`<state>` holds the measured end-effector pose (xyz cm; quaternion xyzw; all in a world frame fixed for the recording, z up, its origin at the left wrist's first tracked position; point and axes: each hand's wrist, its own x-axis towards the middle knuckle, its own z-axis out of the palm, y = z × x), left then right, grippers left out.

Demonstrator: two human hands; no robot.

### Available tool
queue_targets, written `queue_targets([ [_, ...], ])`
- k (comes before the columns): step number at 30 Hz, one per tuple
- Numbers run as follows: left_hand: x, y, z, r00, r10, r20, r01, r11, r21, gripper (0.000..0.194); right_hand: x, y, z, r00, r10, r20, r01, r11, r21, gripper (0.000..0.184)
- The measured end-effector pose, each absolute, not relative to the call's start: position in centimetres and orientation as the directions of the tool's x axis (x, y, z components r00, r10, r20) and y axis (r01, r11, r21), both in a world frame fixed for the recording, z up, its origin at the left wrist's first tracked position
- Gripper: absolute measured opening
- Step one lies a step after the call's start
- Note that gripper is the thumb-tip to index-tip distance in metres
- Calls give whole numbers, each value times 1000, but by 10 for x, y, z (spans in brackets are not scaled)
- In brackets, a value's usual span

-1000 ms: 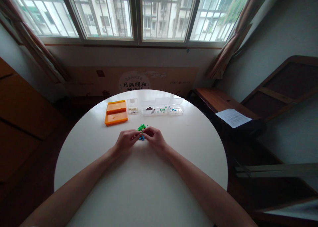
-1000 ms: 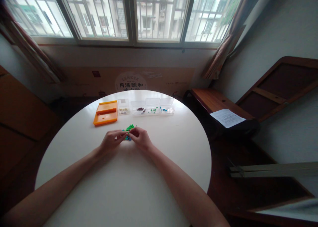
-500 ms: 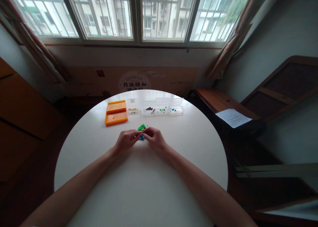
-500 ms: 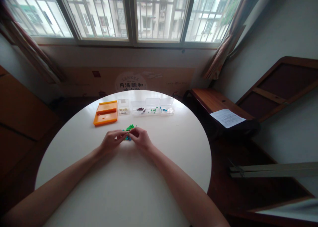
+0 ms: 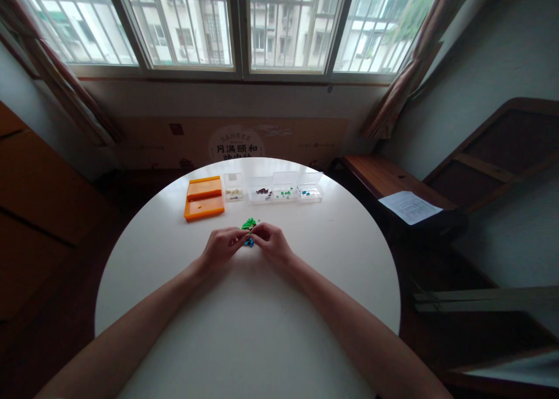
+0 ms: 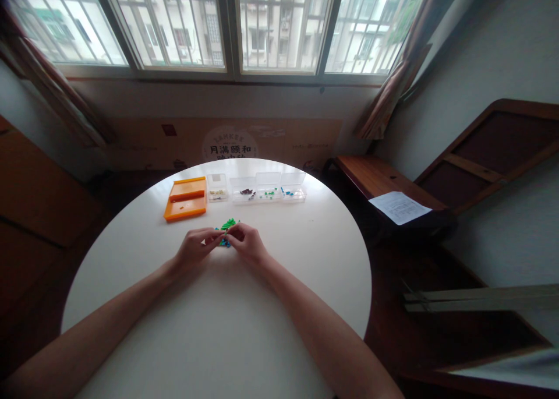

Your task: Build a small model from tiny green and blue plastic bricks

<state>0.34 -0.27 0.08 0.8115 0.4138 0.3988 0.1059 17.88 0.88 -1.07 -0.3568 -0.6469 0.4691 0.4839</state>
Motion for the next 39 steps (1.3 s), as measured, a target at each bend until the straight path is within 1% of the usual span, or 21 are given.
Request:
queue_targets([
  [14,2,-2,-2,347,745,570,563,-652,509,24,179,9,-13,-273,915,296,-2,307,-952,24],
  [21,2,-2,-1,345,743,573,542,-657,525,22,178,8,-8,-267,919,291,-34,293,-956,25],
  [30,2,-2,1,346,731,589,554,-665,501,20,178,8,-7,-254,908,333,-12,342,-940,21],
  [39,1,-1,-2,344,741,576,536,-659,528,19,179,9,-9,-244,903,354,19,370,-929,20],
])
